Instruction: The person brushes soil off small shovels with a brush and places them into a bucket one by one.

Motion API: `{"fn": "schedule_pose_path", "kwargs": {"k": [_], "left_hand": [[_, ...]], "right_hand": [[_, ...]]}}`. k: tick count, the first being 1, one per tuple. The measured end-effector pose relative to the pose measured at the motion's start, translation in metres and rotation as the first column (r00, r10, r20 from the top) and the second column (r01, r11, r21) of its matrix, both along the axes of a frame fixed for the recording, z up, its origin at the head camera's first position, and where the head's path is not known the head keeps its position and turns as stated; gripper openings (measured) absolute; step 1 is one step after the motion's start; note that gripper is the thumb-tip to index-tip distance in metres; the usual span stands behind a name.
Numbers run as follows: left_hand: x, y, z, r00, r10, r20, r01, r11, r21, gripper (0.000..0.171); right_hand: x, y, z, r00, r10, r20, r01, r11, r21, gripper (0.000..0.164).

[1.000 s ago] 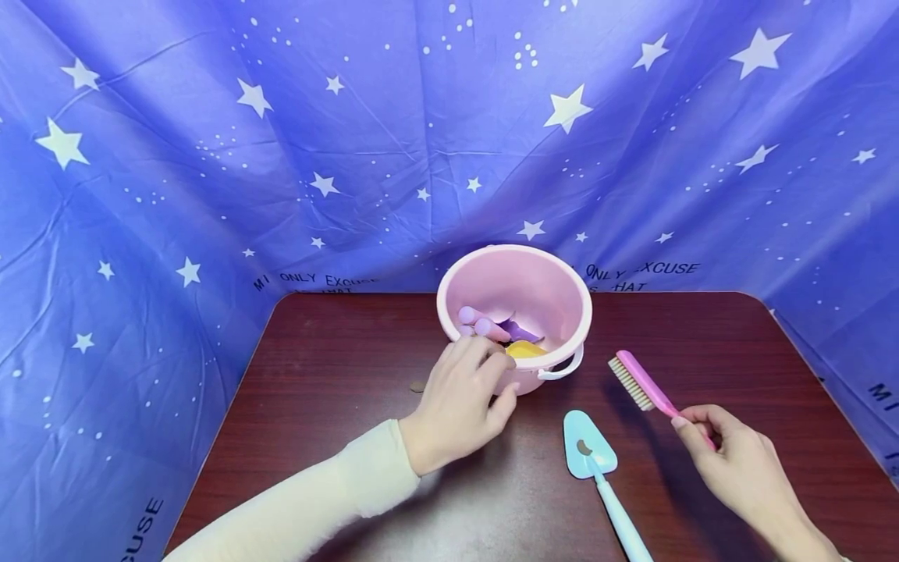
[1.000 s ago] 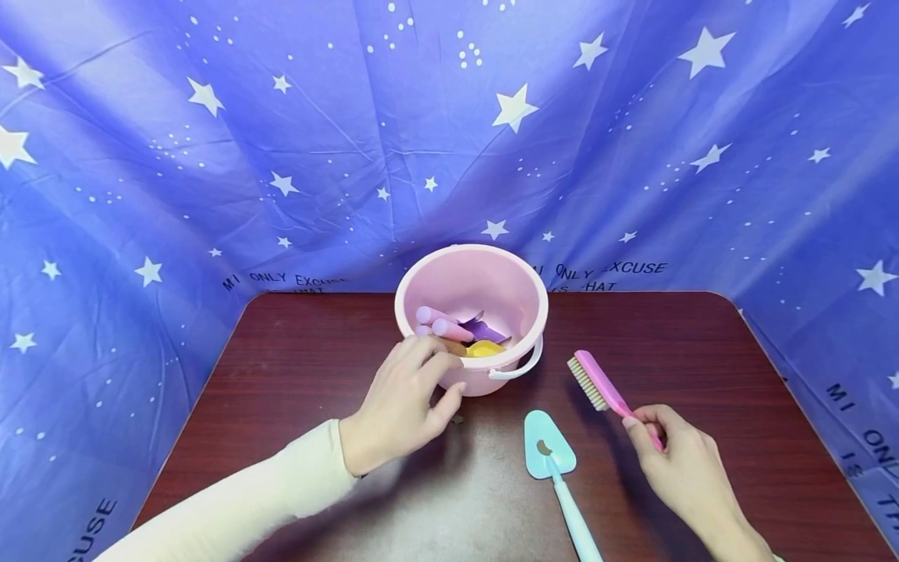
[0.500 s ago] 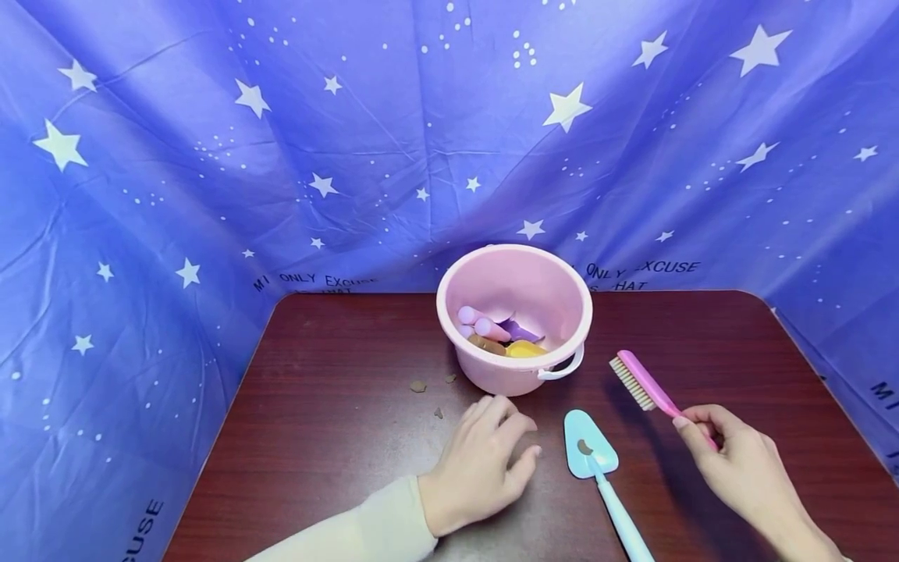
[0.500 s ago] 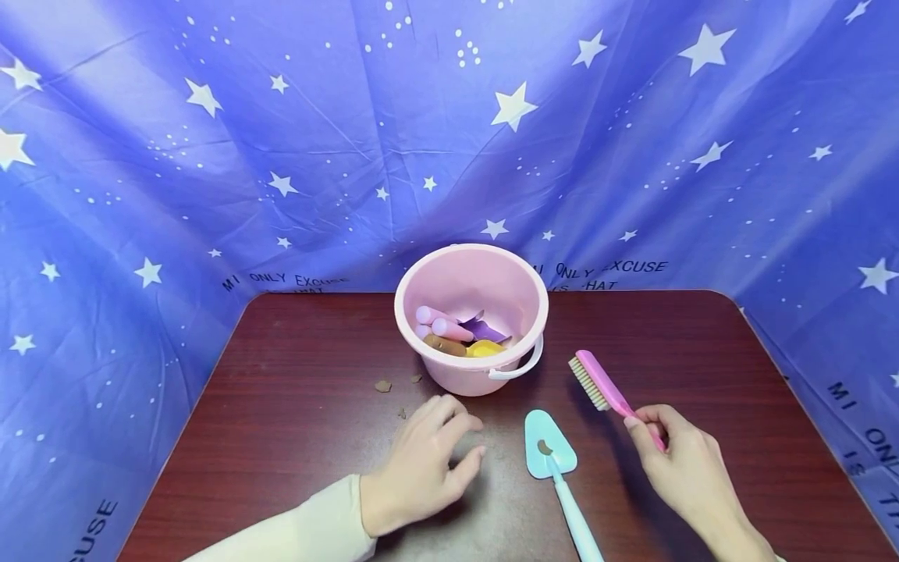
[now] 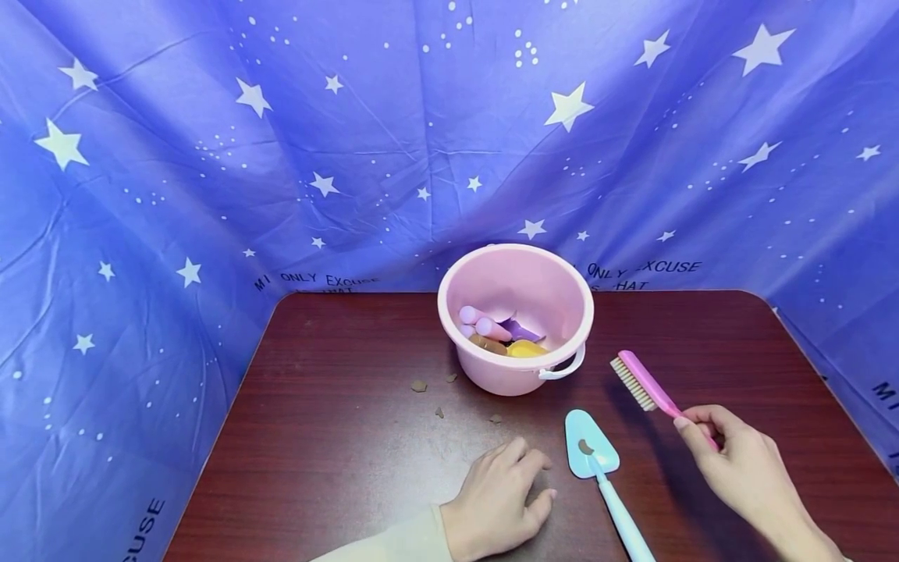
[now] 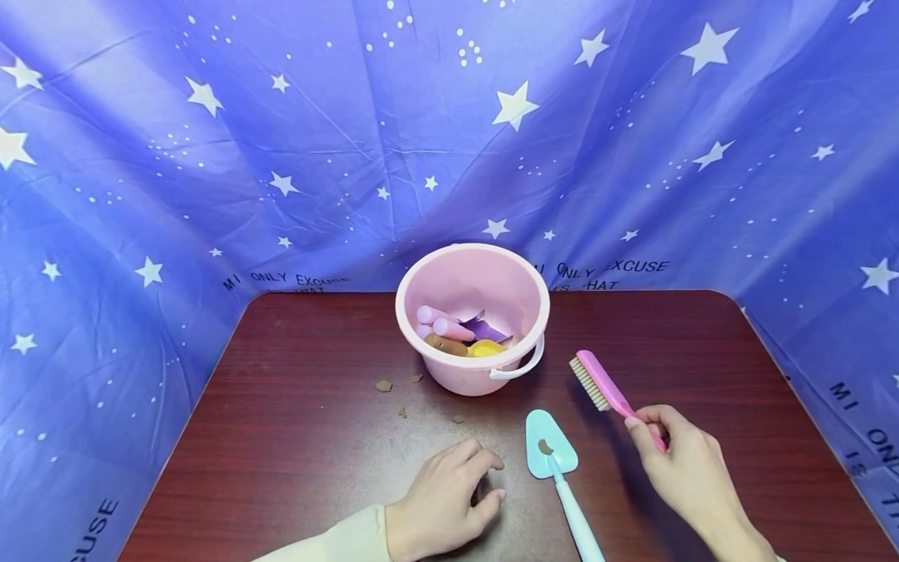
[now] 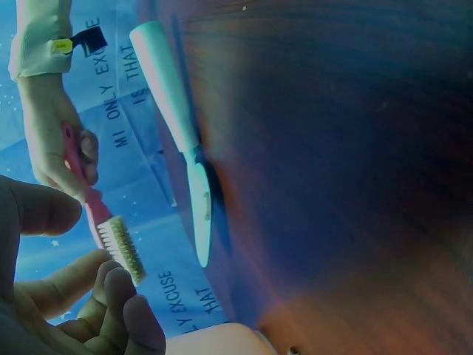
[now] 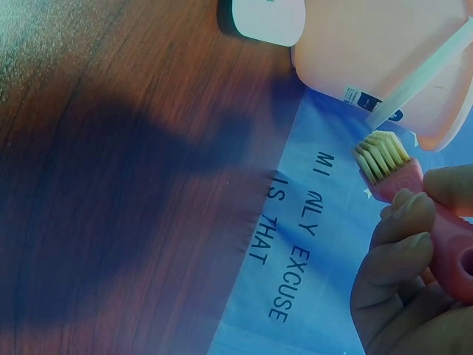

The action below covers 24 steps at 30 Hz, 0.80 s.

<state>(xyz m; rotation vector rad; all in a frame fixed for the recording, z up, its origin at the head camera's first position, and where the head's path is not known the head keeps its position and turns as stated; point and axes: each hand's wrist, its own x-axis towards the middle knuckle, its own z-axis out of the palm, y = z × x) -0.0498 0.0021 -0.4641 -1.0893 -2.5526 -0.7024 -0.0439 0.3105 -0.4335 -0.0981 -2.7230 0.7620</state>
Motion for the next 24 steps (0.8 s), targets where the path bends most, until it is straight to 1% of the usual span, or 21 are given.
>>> {"fn": "schedule_pose_path", "kwargs": {"k": [5, 8, 12, 15, 21, 24], "left_hand": [[0.0, 0.004, -0.007, 1.0, 0.007, 0.022, -0.006, 1.0, -0.013, 0.025], [0.001, 0.006, -0.008, 0.999, 0.008, 0.048, -0.007, 1.0, -0.03, 0.024], [0.002, 0.011, -0.009, 0.998, 0.009, 0.062, -0.005, 0.998, -0.062, 0.024], [0.004, 0.017, -0.01, 0.998, -0.006, 0.067, 0.013, 0.995, -0.1, 0.024], [0.007, 0.029, -0.014, 0.991, -0.032, 0.129, 0.056, 0.982, -0.182, 0.027], [0.008, 0.035, -0.016, 0.989, -0.037, 0.143, 0.067, 0.975, -0.21, 0.028]], "right_hand": [[0.001, -0.001, 0.001, 1.0, 0.004, 0.003, -0.004, 1.0, -0.002, 0.012], [0.001, 0.0, 0.002, 1.0, 0.004, 0.008, -0.004, 1.0, -0.004, 0.013], [0.001, 0.001, 0.003, 1.0, 0.003, 0.011, -0.003, 1.0, -0.006, 0.013], [0.001, 0.001, 0.003, 1.0, 0.001, 0.009, -0.001, 1.0, -0.006, 0.013], [0.001, -0.001, 0.003, 1.0, 0.001, 0.011, -0.001, 1.0, -0.007, 0.012], [0.002, -0.002, 0.002, 1.0, 0.004, 0.011, -0.003, 1.0, -0.01, 0.012]]}}
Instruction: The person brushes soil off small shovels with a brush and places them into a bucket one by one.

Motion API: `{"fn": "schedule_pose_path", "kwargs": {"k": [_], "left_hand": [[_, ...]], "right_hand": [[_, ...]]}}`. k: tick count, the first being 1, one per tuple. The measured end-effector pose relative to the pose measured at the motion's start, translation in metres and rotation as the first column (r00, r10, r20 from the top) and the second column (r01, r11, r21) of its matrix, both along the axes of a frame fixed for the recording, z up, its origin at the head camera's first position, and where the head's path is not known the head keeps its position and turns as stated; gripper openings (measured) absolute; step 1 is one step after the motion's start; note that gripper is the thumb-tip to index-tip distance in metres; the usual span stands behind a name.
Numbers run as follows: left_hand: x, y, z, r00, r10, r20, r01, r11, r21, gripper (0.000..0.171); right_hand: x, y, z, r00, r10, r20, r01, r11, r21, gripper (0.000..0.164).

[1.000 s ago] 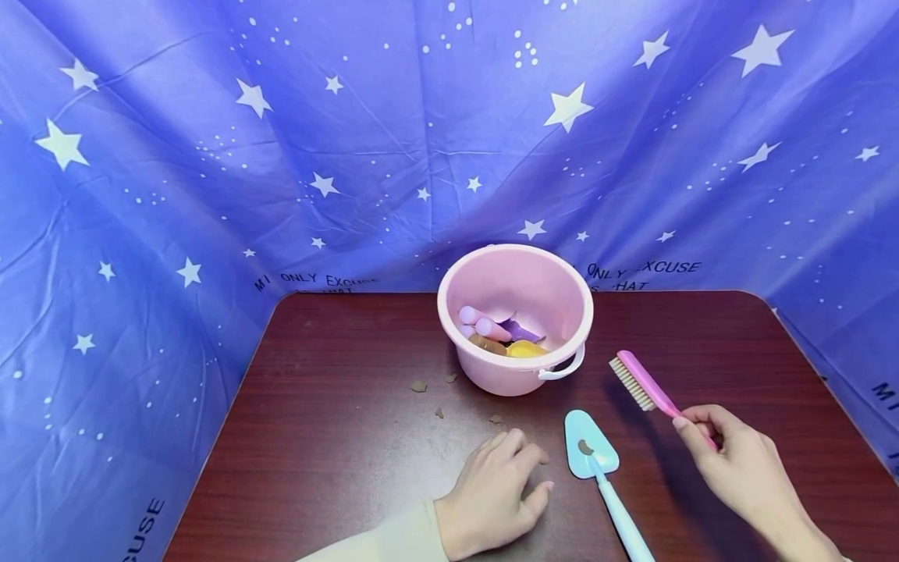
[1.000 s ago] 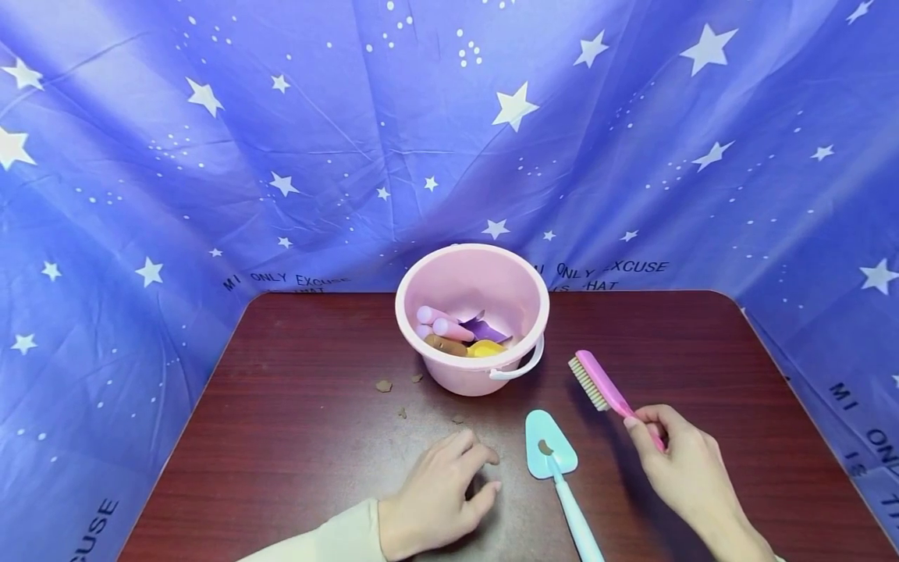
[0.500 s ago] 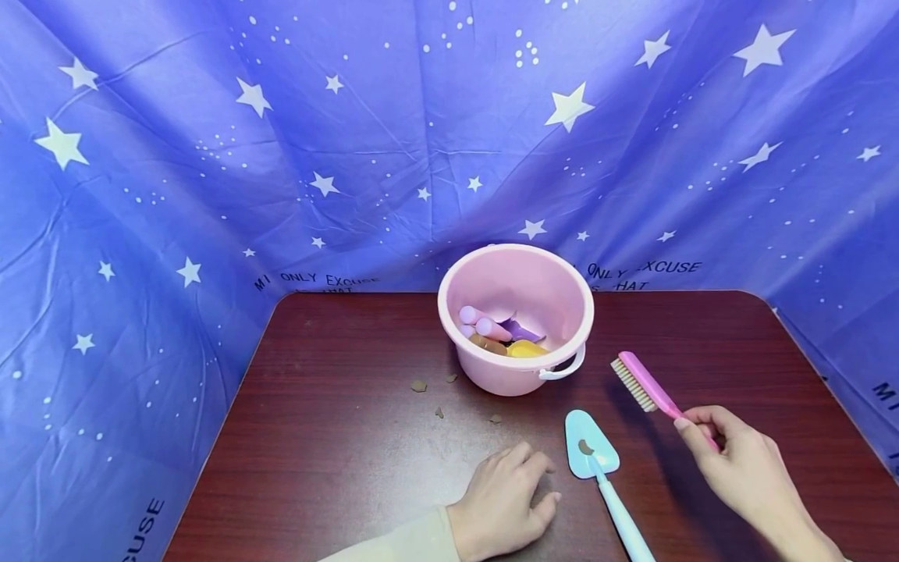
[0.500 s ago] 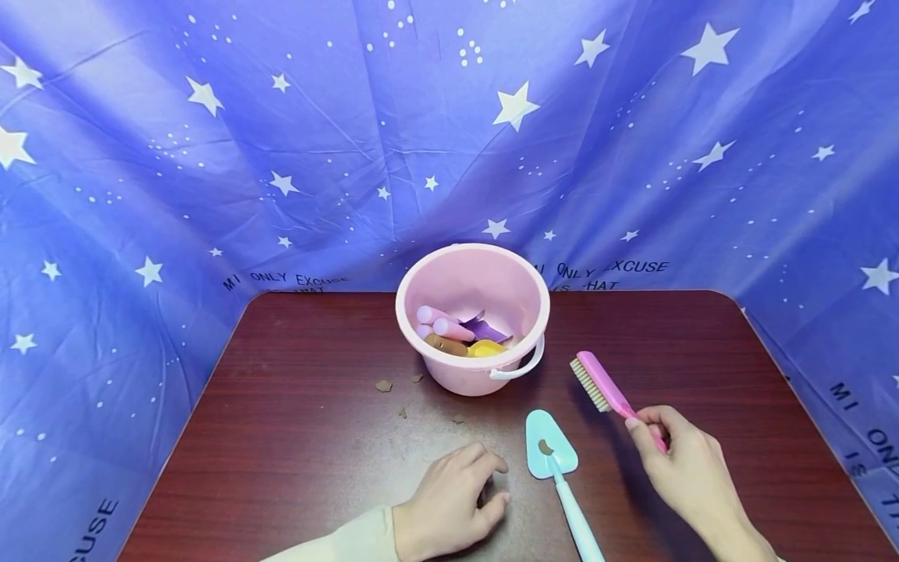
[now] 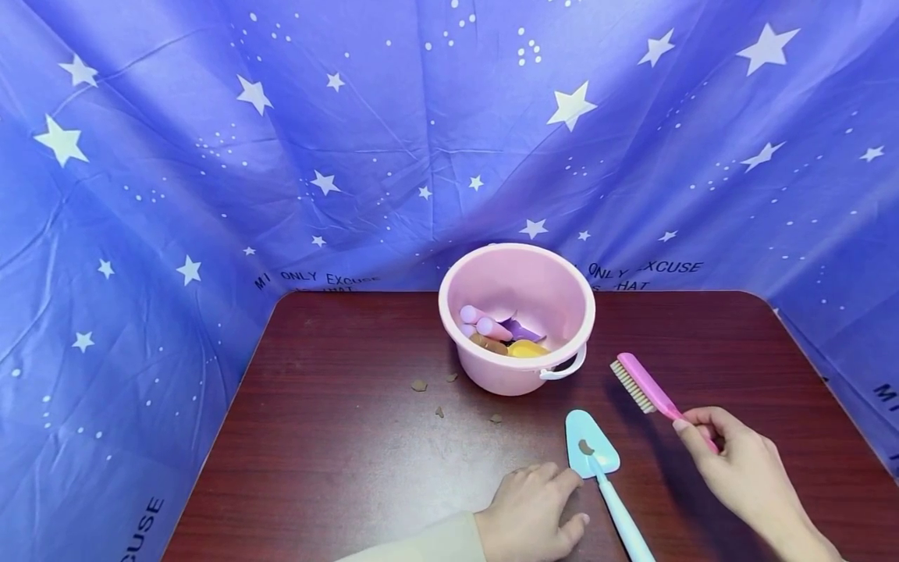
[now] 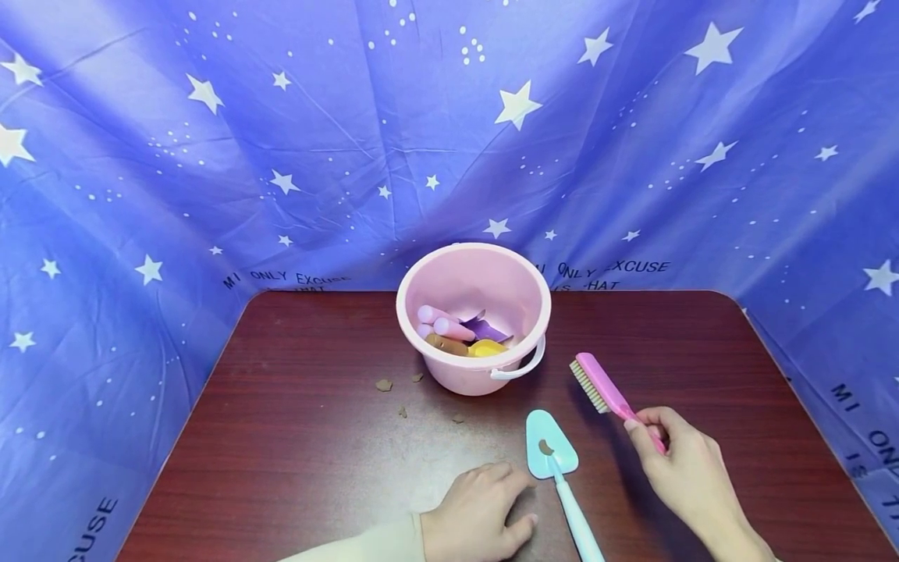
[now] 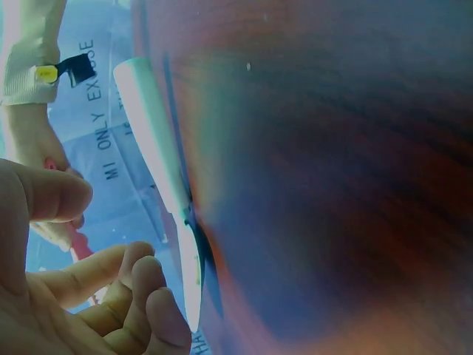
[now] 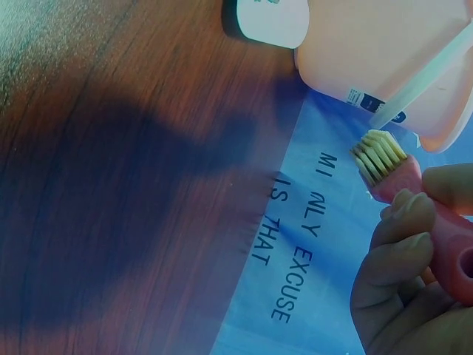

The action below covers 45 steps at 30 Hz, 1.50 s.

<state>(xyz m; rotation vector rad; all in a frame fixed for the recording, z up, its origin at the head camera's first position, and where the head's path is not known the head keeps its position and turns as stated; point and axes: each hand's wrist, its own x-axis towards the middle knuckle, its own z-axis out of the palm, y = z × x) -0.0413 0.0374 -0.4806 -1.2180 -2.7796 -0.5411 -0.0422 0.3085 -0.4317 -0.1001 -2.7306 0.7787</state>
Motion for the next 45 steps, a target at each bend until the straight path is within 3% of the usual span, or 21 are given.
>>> {"fn": "schedule_pose_path", "kwargs": {"k": [15, 22, 31, 45], "left_hand": [[0.003, 0.029, -0.003, 0.994, -0.029, 0.103, 0.044, 0.988, -0.148, 0.051], [0.004, 0.038, -0.006, 0.99, -0.051, 0.132, 0.072, 0.984, -0.163, 0.055], [0.002, 0.046, -0.009, 0.981, -0.059, 0.187, 0.089, 0.984, -0.154, 0.044], [0.004, 0.047, -0.009, 0.986, -0.025, 0.167, 0.052, 0.986, -0.157, 0.036]], "right_hand": [[0.001, 0.002, -0.001, 1.0, -0.006, -0.012, 0.006, 1.0, 0.009, 0.011], [0.002, 0.002, 0.0, 1.0, 0.0, 0.003, 0.0, 1.0, 0.005, 0.011], [0.002, 0.002, -0.001, 1.0, 0.0, 0.004, 0.0, 1.0, 0.011, 0.012], [0.003, 0.001, -0.003, 1.0, -0.009, -0.002, 0.009, 1.0, 0.012, 0.01]]}}
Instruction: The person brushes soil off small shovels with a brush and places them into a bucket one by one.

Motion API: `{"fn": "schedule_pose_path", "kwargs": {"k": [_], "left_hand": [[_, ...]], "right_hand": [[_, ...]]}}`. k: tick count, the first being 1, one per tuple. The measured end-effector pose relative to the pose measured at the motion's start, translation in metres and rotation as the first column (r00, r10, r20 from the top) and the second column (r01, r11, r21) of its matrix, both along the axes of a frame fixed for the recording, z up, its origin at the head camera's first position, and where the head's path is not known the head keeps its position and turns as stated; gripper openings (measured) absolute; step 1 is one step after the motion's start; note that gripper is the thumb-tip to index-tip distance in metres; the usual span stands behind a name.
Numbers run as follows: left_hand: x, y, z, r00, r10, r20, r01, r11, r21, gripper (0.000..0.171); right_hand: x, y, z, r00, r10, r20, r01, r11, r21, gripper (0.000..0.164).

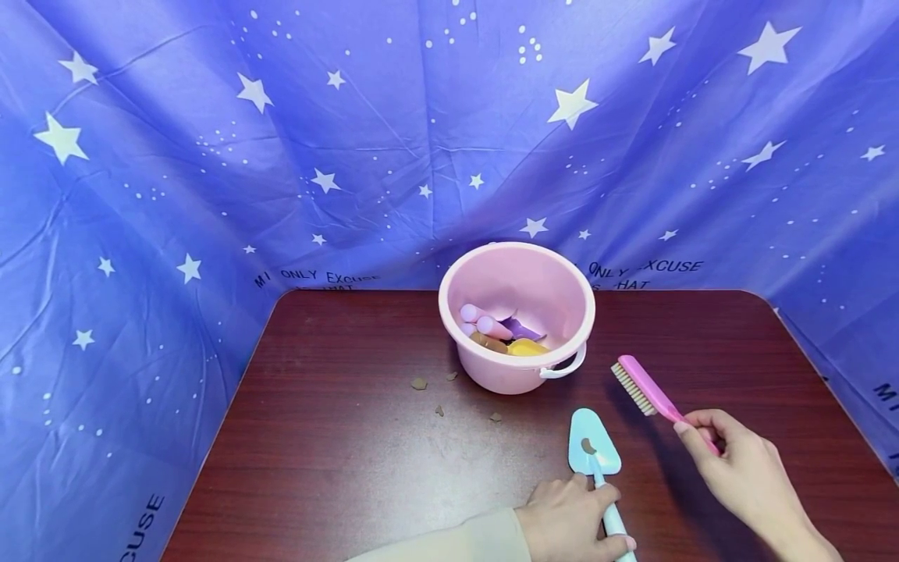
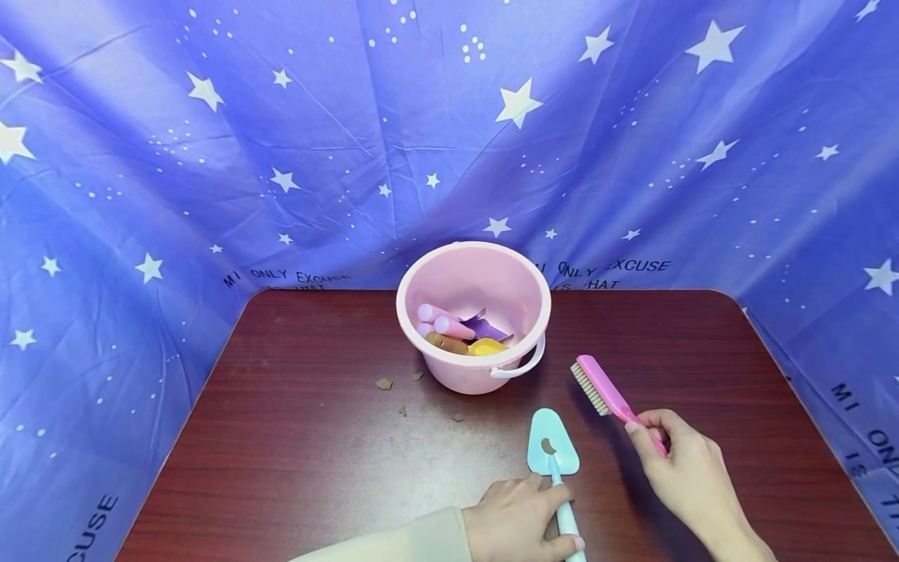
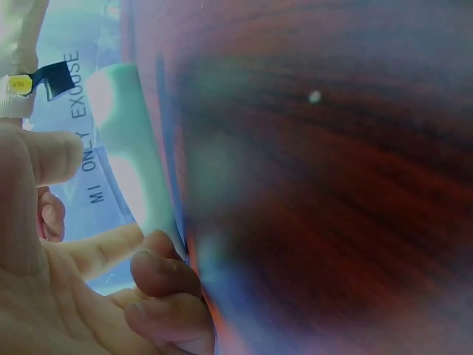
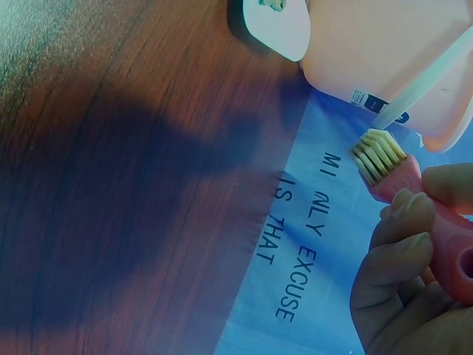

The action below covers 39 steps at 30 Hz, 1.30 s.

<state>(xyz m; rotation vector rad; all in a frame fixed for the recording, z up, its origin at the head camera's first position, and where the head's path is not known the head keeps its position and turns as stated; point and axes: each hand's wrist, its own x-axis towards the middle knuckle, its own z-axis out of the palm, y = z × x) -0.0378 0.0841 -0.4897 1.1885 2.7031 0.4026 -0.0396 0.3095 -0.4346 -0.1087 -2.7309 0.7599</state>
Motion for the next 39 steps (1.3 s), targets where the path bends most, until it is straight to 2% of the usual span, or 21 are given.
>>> {"fn": "schedule_pose_path", "kwargs": {"k": [9, 14, 17, 28, 35, 39], "left_hand": [[0.003, -0.002, 0.002, 0.996, 0.047, 0.07, -0.044, 0.998, -0.04, 0.039], [0.004, -0.005, 0.002, 0.994, 0.053, 0.094, -0.048, 0.997, -0.057, 0.035], [0.004, -0.007, 0.002, 0.994, 0.057, 0.09, -0.05, 0.996, -0.076, 0.032], [0.002, -0.017, 0.003, 0.999, 0.045, -0.004, -0.045, 0.994, -0.1, 0.03], [0.001, -0.021, 0.003, 0.999, 0.04, 0.014, -0.039, 0.994, -0.101, 0.035], [0.001, -0.024, 0.002, 0.997, 0.068, 0.041, -0.065, 0.995, -0.071, 0.044]], "right_hand": [[0.0, 0.0, -0.002, 1.0, 0.004, 0.006, -0.004, 1.0, 0.001, 0.011], [0.001, -0.001, 0.0, 1.0, 0.0, 0.024, 0.0, 1.0, 0.005, 0.013], [0.001, -0.001, 0.0, 1.0, -0.001, 0.029, 0.001, 1.0, 0.004, 0.014], [0.0, -0.001, 0.0, 1.0, 0.002, 0.029, -0.002, 1.0, 0.006, 0.014], [0.0, -0.002, 0.0, 1.0, 0.004, 0.025, -0.004, 1.0, 0.009, 0.014], [0.0, -0.003, -0.001, 1.0, 0.004, 0.025, -0.004, 1.0, 0.006, 0.014]]}}
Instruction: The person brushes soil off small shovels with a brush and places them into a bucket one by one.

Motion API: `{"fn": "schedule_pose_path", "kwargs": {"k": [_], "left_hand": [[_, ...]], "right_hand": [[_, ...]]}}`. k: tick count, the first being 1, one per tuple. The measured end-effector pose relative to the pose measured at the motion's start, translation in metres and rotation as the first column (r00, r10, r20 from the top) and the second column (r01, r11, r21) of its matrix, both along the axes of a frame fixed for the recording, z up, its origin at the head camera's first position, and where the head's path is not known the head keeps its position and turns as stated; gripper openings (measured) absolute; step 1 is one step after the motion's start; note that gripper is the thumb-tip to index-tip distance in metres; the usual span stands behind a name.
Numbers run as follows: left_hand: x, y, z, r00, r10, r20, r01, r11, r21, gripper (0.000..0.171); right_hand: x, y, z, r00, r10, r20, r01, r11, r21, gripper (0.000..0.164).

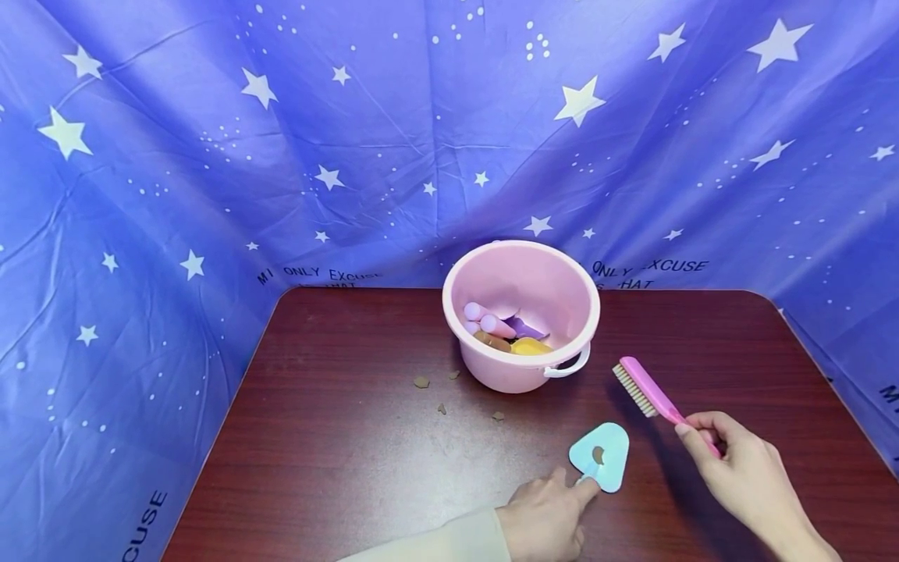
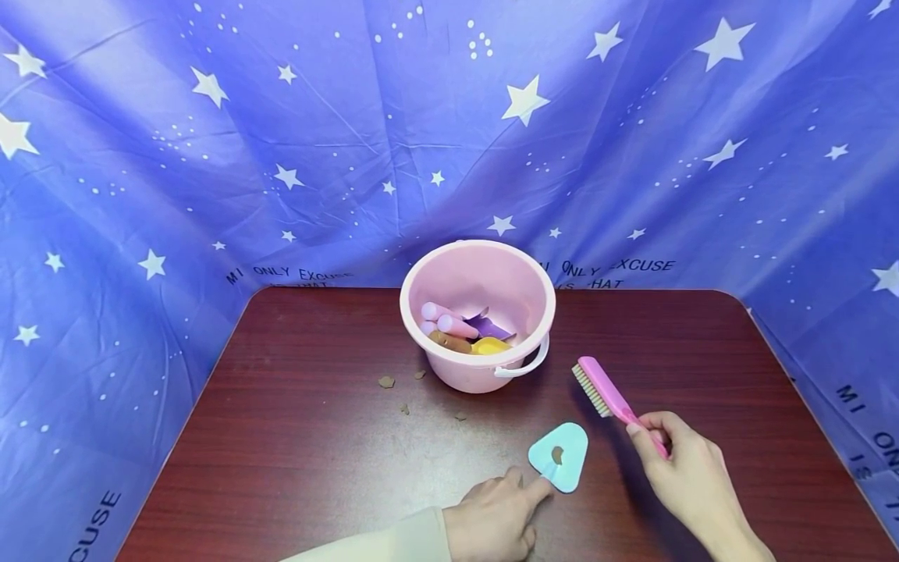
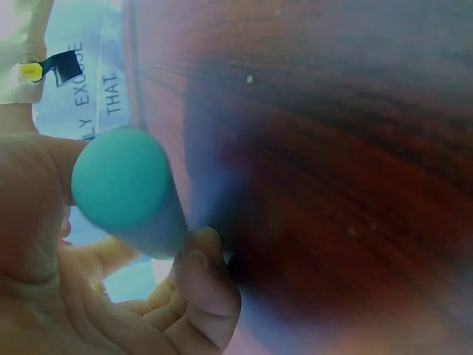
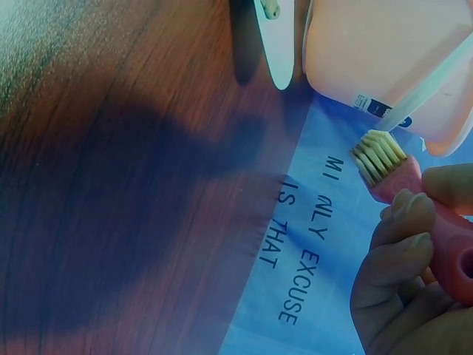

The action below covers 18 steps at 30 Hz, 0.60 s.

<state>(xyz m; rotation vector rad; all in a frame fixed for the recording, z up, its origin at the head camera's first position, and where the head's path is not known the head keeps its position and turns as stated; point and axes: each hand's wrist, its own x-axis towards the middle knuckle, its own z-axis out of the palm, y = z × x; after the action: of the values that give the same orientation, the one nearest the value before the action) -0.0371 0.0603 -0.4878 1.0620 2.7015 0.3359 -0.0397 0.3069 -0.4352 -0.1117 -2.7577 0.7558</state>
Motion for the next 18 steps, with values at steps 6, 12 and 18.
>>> {"fn": "schedule_pose_path", "kwargs": {"k": [6, 12, 18], "left_hand": [[0.0, -0.004, -0.001, 0.995, 0.075, 0.063, -0.078, 0.996, 0.044, 0.042], [-0.002, -0.009, 0.0, 0.993, 0.092, 0.071, -0.096, 0.994, 0.055, 0.034], [-0.002, -0.013, 0.001, 0.996, 0.084, 0.013, -0.085, 0.995, 0.059, 0.027]], "right_hand": [[0.0, 0.0, -0.001, 1.0, 0.001, 0.009, -0.001, 1.0, -0.004, 0.015], [0.001, -0.002, -0.001, 1.0, 0.005, 0.015, -0.005, 1.0, -0.002, 0.015], [0.001, -0.002, -0.001, 1.0, 0.006, 0.005, -0.006, 1.0, -0.011, 0.014]]}}
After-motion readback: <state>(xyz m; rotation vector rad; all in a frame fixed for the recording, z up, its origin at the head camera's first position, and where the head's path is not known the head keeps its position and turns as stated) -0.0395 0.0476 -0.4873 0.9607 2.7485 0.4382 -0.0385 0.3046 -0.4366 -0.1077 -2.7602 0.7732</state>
